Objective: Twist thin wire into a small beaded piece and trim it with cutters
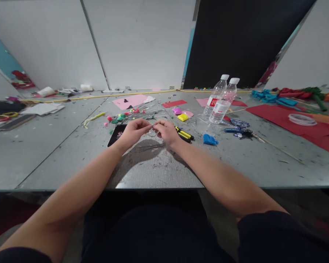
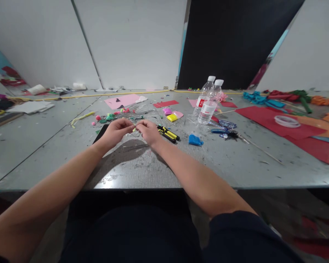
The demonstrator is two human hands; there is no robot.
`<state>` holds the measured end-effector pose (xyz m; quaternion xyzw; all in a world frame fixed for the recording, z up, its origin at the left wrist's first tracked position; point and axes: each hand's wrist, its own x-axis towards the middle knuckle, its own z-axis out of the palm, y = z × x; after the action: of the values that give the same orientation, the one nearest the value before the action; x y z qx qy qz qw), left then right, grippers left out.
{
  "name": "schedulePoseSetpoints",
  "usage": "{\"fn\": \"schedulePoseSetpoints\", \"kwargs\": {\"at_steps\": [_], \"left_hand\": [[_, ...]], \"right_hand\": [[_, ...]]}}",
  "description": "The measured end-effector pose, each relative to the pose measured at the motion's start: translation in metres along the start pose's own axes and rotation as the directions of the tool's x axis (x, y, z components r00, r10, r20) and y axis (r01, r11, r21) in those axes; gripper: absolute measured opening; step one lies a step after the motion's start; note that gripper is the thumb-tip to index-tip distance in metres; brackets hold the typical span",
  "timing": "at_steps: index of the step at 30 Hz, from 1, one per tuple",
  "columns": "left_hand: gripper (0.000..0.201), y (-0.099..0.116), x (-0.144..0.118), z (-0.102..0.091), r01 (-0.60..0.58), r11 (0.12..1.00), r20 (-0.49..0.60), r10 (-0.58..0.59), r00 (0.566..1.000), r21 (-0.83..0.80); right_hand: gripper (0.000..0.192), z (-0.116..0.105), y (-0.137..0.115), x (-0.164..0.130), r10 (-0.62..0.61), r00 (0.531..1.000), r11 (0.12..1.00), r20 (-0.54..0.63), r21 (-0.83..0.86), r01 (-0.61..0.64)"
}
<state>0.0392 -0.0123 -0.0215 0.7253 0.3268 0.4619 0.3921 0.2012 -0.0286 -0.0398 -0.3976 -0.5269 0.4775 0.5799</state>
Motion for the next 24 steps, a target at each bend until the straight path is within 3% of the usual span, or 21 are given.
{"fn": "schedulePoseSetpoints", "kwargs": {"at_steps": [5, 13, 17, 24], "left_hand": [[0.020, 0.0020, -0.0008, -0.0027, -0.039, 0.996, 0.005, 0.038, 0.999, 0.085], [0.017, 0.0036, -0.0034, 0.0000, -0.028, 0.988, 0.037, 0.022, 0.999, 0.151], [0.019, 0.0035, -0.0032, 0.0010, 0.017, 0.992, 0.025, -0.021, 0.999, 0.125], [0.021, 0.0017, -0.0014, 0.0030, 0.141, 0.988, 0.028, -0.139, 0.990, -0.064]], "right_hand": [[0.011, -0.0014, 0.0012, 0.0004, 0.080, 0.996, 0.994, 0.047, 0.077, -0.083], [0.013, -0.0044, 0.0034, 0.0006, -0.028, 1.000, 0.985, -0.004, -0.172, 0.027], [0.011, -0.0013, -0.0018, -0.0023, -0.016, 1.000, 0.983, -0.020, -0.182, 0.012], [0.008, 0.0040, 0.0010, -0.0016, 0.044, 0.999, 0.992, -0.028, -0.120, -0.047]]}}
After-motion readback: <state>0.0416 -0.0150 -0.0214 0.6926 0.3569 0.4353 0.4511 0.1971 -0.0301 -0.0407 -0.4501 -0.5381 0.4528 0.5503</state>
